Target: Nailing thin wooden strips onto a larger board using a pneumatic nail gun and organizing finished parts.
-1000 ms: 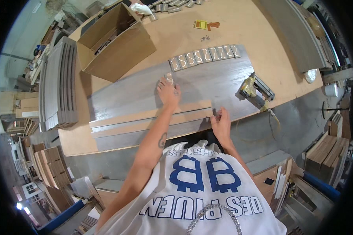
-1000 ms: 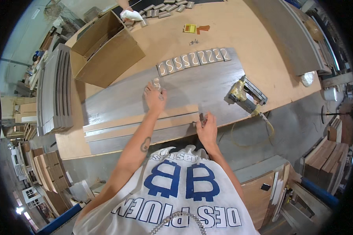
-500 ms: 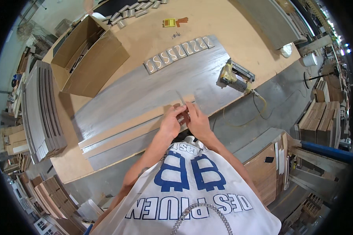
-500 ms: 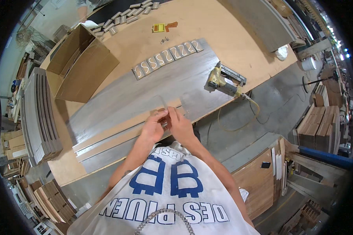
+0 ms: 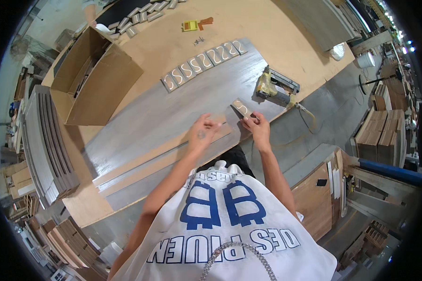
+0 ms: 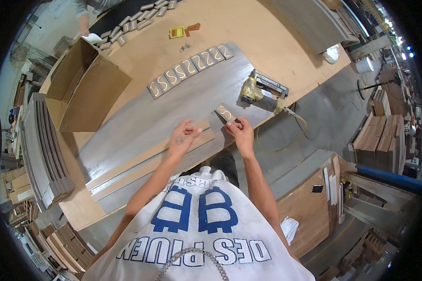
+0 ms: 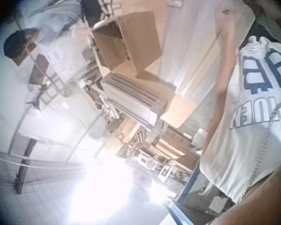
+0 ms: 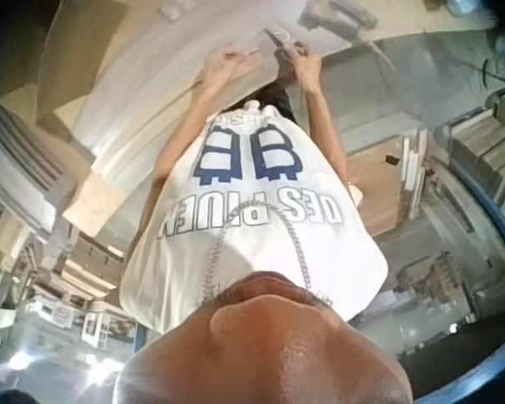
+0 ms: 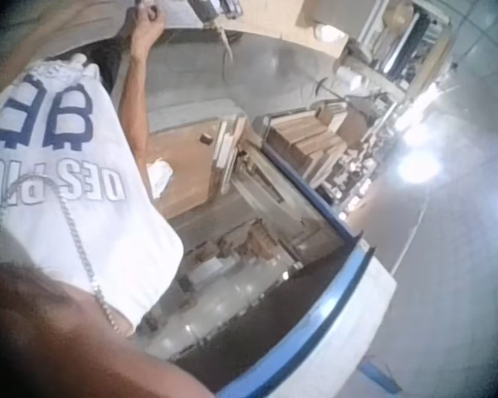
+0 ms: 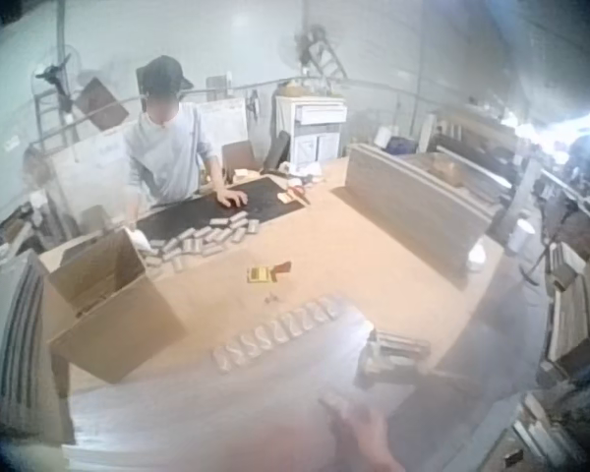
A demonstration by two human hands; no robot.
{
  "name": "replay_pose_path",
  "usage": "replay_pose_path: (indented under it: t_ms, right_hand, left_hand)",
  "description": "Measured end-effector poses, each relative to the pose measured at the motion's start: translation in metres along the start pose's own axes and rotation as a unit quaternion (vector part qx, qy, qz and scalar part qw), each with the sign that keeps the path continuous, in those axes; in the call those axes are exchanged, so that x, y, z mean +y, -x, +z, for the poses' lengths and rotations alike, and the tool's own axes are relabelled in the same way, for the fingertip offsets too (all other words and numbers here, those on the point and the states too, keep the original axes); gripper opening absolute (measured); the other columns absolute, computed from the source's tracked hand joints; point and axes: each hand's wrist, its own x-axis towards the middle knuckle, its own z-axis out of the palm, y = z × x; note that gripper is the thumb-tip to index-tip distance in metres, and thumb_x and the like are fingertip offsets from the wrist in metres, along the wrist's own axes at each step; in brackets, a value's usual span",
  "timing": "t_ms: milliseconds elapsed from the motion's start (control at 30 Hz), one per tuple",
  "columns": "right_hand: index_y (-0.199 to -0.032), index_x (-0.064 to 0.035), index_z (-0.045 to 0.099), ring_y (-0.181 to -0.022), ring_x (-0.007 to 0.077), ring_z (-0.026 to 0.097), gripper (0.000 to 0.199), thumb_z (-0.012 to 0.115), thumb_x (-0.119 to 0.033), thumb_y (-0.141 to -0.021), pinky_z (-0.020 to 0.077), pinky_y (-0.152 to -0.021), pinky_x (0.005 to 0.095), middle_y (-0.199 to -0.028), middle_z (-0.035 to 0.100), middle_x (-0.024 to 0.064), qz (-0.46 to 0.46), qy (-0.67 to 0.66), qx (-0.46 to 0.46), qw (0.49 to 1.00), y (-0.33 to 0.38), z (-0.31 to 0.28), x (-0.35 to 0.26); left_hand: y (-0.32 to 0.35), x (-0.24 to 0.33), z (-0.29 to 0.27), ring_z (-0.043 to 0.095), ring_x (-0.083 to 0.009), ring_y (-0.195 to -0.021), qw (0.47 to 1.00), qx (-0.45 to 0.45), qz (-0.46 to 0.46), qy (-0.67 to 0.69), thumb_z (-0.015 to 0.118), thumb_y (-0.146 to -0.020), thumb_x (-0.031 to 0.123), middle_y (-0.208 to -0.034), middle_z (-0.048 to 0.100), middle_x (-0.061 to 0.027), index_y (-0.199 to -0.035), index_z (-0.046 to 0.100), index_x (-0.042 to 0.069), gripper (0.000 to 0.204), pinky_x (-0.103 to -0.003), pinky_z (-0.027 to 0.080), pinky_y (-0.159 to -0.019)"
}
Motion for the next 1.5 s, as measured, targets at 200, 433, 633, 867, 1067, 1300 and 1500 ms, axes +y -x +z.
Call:
replay_pose_path:
  t_ms: [200, 433, 633, 867, 1067, 1300, 1500]
  right_hand:
    - [-0.126, 0.0067, 0.057, -0.083, 0.0243, 0.069, 0.056, 0.081, -0.019, -0.082, 0.0552, -0.073, 0.0358, -0.1, 0.068, 0.0168, -0.126, 0.473, 0.005, 0.872, 0.007, -0.007, -0.034]
    - [-0.124, -0.0011, 0.061, -0.082, 0.0303, 0.063, 0.049, 0.079, -0.017, -0.082, 0.0518, -0.076, 0.0405, -0.108, 0.059, 0.0147, -0.193, 0.541, -0.042, 0.818, -0.001, -0.007, -0.031]
    - [-0.122, -0.0039, 0.062, -0.087, 0.0311, 0.063, 0.043, 0.077, -0.014, -0.082, 0.0523, -0.078, 0.0417, -0.109, 0.059, 0.014, -0.205, 0.572, -0.068, 0.791, 0.006, -0.014, -0.035]
    - [-0.121, -0.0091, 0.063, -0.106, 0.0332, 0.06, 0.042, 0.073, -0.013, -0.081, 0.0516, -0.086, 0.0437, -0.113, 0.059, 0.0104, -0.283, 0.579, -0.255, 0.72, 0.02, 0.002, -0.04]
    - [-0.122, -0.008, 0.062, -0.108, 0.031, 0.059, 0.043, 0.071, -0.012, -0.08, 0.0517, -0.087, 0.0423, -0.113, 0.058, 0.0097, -0.258, 0.559, -0.304, 0.727, 0.007, 0.011, -0.039]
    - [-0.12, -0.008, 0.064, -0.105, 0.0302, 0.06, 0.043, 0.071, -0.01, -0.078, 0.0527, -0.085, 0.0413, -0.109, 0.06, 0.0081, -0.281, 0.544, -0.337, 0.715, -0.003, 0.014, -0.036]
    - [-0.12, -0.0068, 0.064, -0.105, 0.0304, 0.06, 0.044, 0.071, -0.009, -0.076, 0.053, -0.085, 0.0414, -0.108, 0.06, 0.0083, -0.271, 0.546, -0.355, 0.709, -0.006, 0.018, -0.04]
  left_hand:
    - [0.04, -0.028, -0.024, 0.062, -0.0331, -0.104, 0.921, -0.001, 0.225, -0.319, 0.07, -0.09, 0.023, -0.112, 0.066, -0.0179, -0.129, 0.058, -0.004, 0.048, -0.04, 0.05, -0.092]
    - [0.037, -0.029, -0.02, 0.048, -0.0384, -0.123, 0.848, -0.003, 0.308, -0.43, 0.066, -0.091, 0.03, -0.133, 0.054, -0.0191, -0.133, 0.052, -0.004, 0.055, -0.05, 0.036, -0.108]
    - [0.033, -0.021, -0.009, 0.051, -0.0401, -0.117, 0.852, -0.042, 0.231, -0.468, 0.068, -0.09, 0.033, -0.126, 0.052, -0.0201, -0.129, 0.052, -0.004, 0.056, -0.051, 0.039, -0.105]
    - [0.04, -0.014, -0.016, 0.056, -0.0413, -0.109, 0.88, -0.062, 0.303, -0.361, 0.071, -0.089, 0.034, -0.12, 0.053, -0.0185, -0.129, 0.05, -0.002, 0.057, -0.048, 0.051, -0.089]
    - [0.034, -0.029, -0.008, 0.056, -0.0378, -0.109, 0.865, -0.03, 0.281, -0.415, 0.077, -0.084, 0.029, -0.118, 0.055, -0.0175, -0.129, 0.053, -0.001, 0.059, -0.045, 0.051, -0.09]
    - [0.033, -0.02, -0.002, 0.053, -0.0368, -0.11, 0.866, -0.011, 0.285, -0.411, 0.079, -0.08, 0.026, -0.118, 0.057, -0.0173, -0.123, 0.06, -0.003, 0.055, -0.044, 0.046, -0.096]
    - [0.03, -0.02, 0.001, 0.052, -0.0373, -0.111, 0.877, -0.01, 0.26, -0.405, 0.078, -0.08, 0.023, -0.117, 0.058, -0.0189, -0.122, 0.061, -0.006, 0.054, -0.044, 0.044, -0.098]
